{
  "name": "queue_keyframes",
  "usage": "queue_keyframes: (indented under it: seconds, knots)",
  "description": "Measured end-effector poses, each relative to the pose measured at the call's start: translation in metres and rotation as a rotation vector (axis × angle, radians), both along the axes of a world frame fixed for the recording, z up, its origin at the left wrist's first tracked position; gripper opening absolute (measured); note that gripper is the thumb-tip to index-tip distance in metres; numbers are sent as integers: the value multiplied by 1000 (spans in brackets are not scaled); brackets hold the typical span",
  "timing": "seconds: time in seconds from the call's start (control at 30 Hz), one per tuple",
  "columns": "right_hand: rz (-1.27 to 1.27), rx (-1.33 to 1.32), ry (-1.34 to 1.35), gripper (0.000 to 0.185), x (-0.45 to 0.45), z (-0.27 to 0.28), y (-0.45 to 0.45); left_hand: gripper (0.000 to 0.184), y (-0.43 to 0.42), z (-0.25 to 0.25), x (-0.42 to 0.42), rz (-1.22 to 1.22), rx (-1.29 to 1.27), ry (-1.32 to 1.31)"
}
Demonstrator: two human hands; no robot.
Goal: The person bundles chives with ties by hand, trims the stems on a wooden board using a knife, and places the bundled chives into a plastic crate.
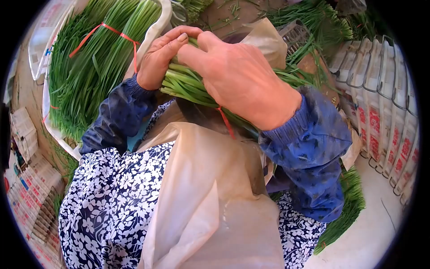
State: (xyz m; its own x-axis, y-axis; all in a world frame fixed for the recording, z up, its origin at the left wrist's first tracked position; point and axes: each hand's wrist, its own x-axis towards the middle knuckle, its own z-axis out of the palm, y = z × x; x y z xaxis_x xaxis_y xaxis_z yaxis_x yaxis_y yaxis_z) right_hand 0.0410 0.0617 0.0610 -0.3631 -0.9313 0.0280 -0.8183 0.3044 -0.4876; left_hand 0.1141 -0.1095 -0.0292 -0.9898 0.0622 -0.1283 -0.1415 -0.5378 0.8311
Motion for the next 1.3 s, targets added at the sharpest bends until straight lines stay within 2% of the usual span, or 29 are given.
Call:
queue_keyframes:
  seconds: [0.07,0.2,0.27,0.4,0.6,0.67,0.7,0.77,0.8,0.83,0.9,0.93,0.97,1.0,1.07,1.1,1.17,1.2,1.27,1.3]
  knots:
    - [65,-115,6,22,-3,-1,-4,29,3,-3,-2,37,-52,5]
    - [86,-62,-9,18,-2,-1,-12,29,2,-5,-2,31,-62,58]
    - [103,65,-26,18,-4,0,-11,29,2,-9,-1,29,-59,46]
    - [108,53,-19,14,-1,-2,-9,29,3,-8,-3,23,-88,52]
    - [-88,122,-4,13,26,2,-7,30,5,-8,-5,1,-75,73]
    - [-118,-47,-56,16,21,-5,-5,36,7,-10,-5,51,-179,90]
    - [-122,-48,-60,16,17,-5,-7,36,7,-9,-4,47,-181,86]
    - [18,-132,-45,21,9,-5,-14,53,5,-5,-4,41,-192,61]
    - [55,-175,-59,27,12,-8,-21,67,8,-8,-5,21,-164,59]
    - [52,-176,-61,27,12,-12,-26,67,7,-9,-5,17,-165,57]
    - [-13,-166,-70,30,11,-20,-27,69,7,-12,-4,48,0,22]
    - [-33,-237,-179,41,9,-14,-20,81,6,13,3,137,-281,-43]
    - [-56,-231,-170,41,8,-8,-11,81,6,29,5,115,-274,-33]
    - [-163,-329,-105,42,9,2,3,67,8,41,7,251,-296,131]
    - [-448,-346,-11,27,26,27,33,50,13,66,11,528,-327,451]
    - [-465,-344,-5,27,33,28,44,43,34,96,6,497,-573,509]
    - [-427,-163,-31,17,52,18,68,37,58,113,1,441,-816,586]
    - [-413,-79,-48,13,63,8,77,54,56,105,5,182,-1204,883]
    - [-401,69,-92,14,88,-11,94,82,59,77,12,-284,-1595,1061]
    - [-433,45,-94,14,94,-23,95,93,58,56,9,-444,-1618,927]
